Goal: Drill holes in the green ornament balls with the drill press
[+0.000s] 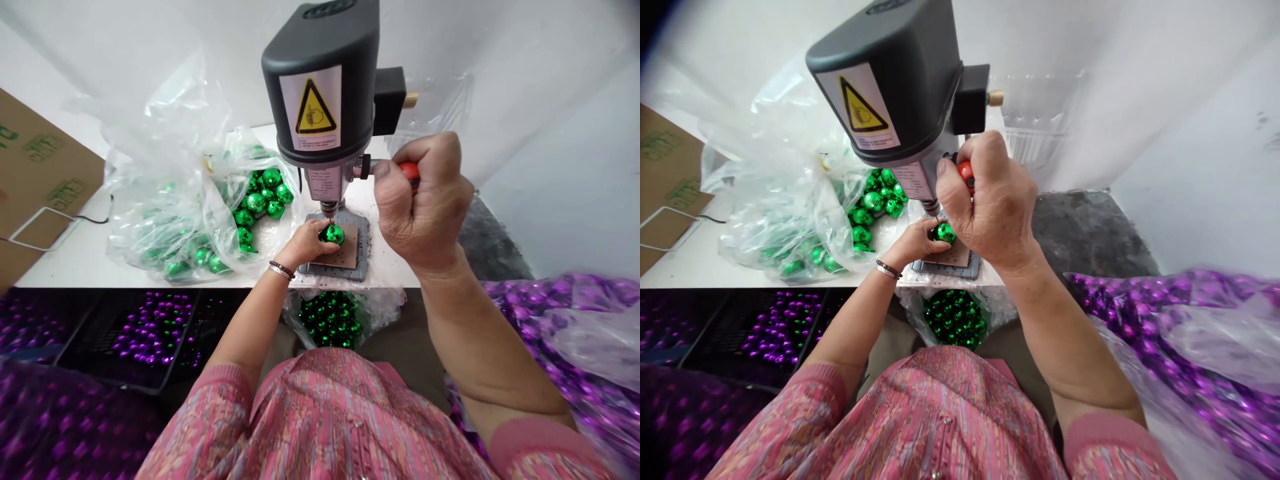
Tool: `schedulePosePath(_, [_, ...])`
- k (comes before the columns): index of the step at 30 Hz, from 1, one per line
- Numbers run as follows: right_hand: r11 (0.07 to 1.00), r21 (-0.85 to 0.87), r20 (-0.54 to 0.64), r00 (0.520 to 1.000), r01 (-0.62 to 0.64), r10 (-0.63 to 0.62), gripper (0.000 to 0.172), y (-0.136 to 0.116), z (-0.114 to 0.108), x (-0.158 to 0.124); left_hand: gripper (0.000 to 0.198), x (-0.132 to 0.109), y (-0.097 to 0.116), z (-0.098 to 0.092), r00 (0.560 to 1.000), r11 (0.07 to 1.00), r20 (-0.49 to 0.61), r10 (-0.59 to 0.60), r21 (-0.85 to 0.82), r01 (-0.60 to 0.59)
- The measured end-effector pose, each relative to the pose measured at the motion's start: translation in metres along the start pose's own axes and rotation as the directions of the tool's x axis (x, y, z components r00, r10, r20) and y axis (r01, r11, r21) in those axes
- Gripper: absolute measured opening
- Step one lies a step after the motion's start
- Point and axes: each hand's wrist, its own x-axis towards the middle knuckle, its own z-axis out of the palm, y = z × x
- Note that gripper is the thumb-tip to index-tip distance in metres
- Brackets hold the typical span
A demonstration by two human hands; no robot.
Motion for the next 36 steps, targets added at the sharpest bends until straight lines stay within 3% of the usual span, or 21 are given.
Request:
schedulePosePath(7, [0.991, -0.033, -0.071, 0.989, 0.130, -0.132, 0.024, 0.004, 0.002, -0.006, 0.069, -0.004, -0.002, 0.006, 0.996, 0.968, 0.015, -0.085, -0.235, 0.086])
schedulePosePath(18, [0.978, -0.128, 0.037, 0.986, 0.166, -0.162, 0.020, 0.022, 0.007, -0.030, 0.070, -0.004, -0.006, 0.012, 0.997, 0.947, 0.009, -0.071, -0.313, 0.071])
schedulePosePath(26, [0.922, -0.176, -0.116, 0.922, 0.346, -0.368, 0.009, 0.023, 0.012, -0.034, 0.070, -0.002, -0.015, 0.017, 0.998, 0.942, -0.016, -0.059, -0.332, 0.050])
schedulePosePath(30, [0.914, -0.173, -0.154, 0.906, 0.368, -0.394, 0.011, 0.021, 0.016, -0.037, 0.062, -0.003, -0.016, 0.017, 0.999, 0.938, -0.013, -0.034, -0.346, 0.027])
schedulePosePath(36, [0.930, -0.192, -0.190, 0.918, 0.314, -0.350, 0.009, 0.023, 0.025, -0.048, 0.065, -0.004, -0.014, 0.016, 0.998, 0.941, -0.034, -0.061, -0.334, 0.046])
